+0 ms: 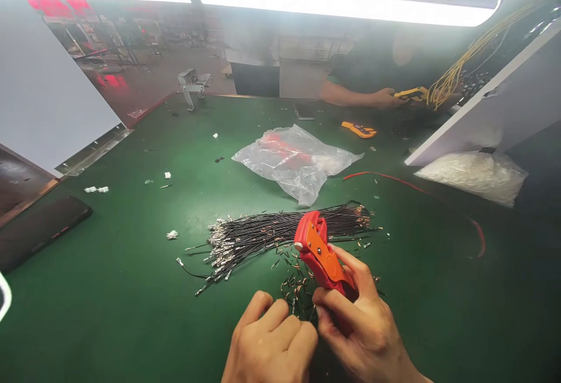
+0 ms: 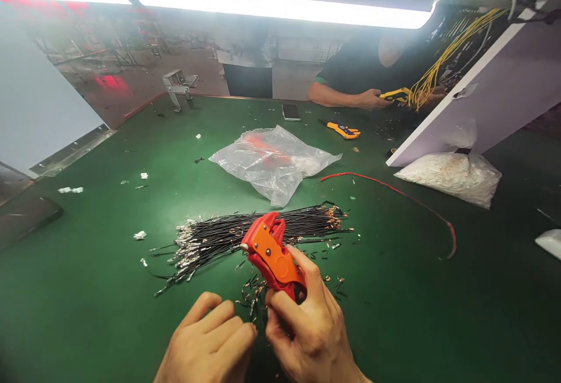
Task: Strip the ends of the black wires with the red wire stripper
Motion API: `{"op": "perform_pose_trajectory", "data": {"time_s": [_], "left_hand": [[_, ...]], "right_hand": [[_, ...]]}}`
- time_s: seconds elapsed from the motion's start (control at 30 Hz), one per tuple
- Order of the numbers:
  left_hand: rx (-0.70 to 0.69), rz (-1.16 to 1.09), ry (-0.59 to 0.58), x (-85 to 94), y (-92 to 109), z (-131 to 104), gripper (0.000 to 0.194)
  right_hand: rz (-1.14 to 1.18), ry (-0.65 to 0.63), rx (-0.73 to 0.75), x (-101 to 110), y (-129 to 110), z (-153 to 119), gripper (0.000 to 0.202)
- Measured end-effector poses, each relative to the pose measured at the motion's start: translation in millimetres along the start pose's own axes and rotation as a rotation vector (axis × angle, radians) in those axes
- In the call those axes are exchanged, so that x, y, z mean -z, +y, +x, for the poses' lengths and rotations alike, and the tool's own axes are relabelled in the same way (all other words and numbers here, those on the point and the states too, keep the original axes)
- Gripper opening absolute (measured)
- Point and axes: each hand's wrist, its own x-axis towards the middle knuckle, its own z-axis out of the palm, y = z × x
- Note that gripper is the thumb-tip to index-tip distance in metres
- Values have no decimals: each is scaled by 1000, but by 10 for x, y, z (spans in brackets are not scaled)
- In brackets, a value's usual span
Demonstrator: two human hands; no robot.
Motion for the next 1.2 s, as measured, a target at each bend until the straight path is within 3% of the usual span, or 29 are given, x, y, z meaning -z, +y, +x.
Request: {"op": "perform_pose_trajectory", "data": {"time_s": [0.3,0.5,0.7,0.83,0.93,1.0,1.2], "left_hand": [[5,-4,-19,13,-39,-25,31],[44,-43,-5,69,-18,-22,29],[57,-29,-88,175,-81,20,20],[40,16,-79,133,-83,11,21],[35,18,-15,100,-62,25,23],[23,21,-33,112,-49,45,25],[44,-31,-127,192,-10,66,22]], "right_hand": [[-43,68,46,-52,-7,75,21],[-47,216,-141,39,138,151,17],[58,258,-120,97,140,118,16],[258,147,-95,75,69,80,23],[341,0,26,39,43,50,26],[297,-45,122,11,38,29,25],[210,2,64,-15,56,6,18]]}}
